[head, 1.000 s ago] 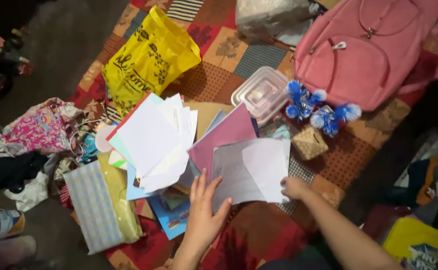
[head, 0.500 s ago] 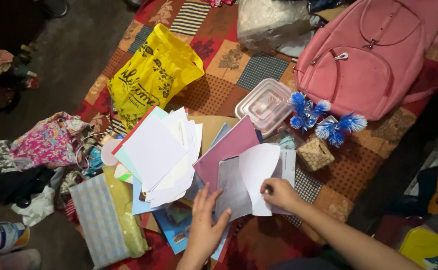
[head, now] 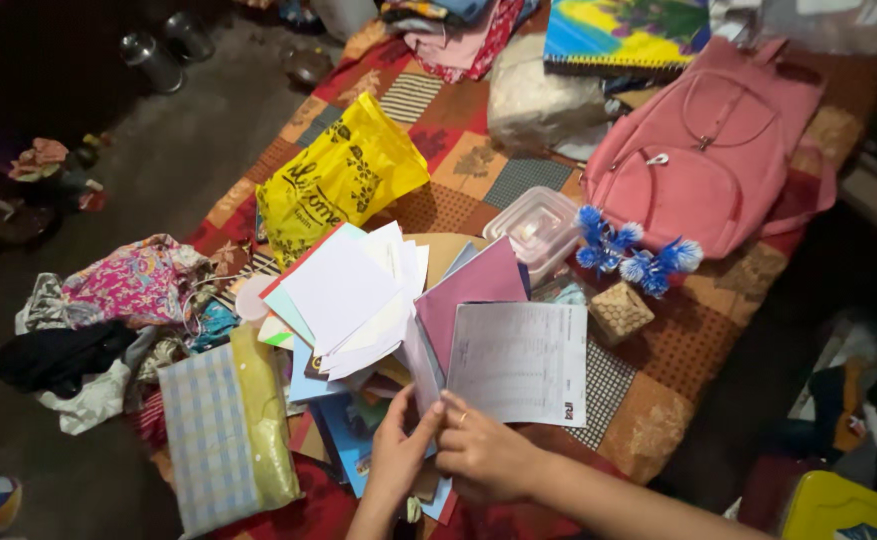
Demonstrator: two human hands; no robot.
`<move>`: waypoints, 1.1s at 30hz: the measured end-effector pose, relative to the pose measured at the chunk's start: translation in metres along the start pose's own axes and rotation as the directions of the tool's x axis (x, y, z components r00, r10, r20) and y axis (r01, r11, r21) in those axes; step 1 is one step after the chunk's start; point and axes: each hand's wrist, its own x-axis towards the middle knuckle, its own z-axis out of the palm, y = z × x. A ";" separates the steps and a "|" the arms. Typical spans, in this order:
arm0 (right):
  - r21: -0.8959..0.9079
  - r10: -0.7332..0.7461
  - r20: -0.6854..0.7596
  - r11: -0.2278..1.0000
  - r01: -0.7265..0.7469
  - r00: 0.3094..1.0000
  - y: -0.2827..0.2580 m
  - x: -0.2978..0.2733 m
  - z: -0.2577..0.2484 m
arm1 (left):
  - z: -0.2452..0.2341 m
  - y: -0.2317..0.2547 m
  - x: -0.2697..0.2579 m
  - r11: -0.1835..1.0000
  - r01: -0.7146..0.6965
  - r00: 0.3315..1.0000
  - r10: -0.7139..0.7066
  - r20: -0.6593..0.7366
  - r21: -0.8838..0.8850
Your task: The person spreads a newspaper on a table, wipes it with a cloth, and then organizes various items including papers, a pink backpack, and books. The person places the backpack on the newspaper and arranges the books and papers on the table.
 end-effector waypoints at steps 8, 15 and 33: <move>0.100 0.003 0.062 0.995 -0.010 0.998 -0.040 -0.009 0.011 | -0.046 -0.067 -0.032 0.949 0.108 0.960 -0.023 -0.277 0.296; 0.271 0.290 0.075 0.915 -0.300 0.954 -0.031 -0.018 -0.005 | -0.120 -0.177 -0.068 0.827 0.234 0.953 -0.092 -0.288 0.511; 0.179 0.965 0.203 0.133 -0.975 0.169 0.174 -0.246 0.061 | -0.034 -0.136 -0.041 0.867 0.042 0.963 0.097 -0.252 0.496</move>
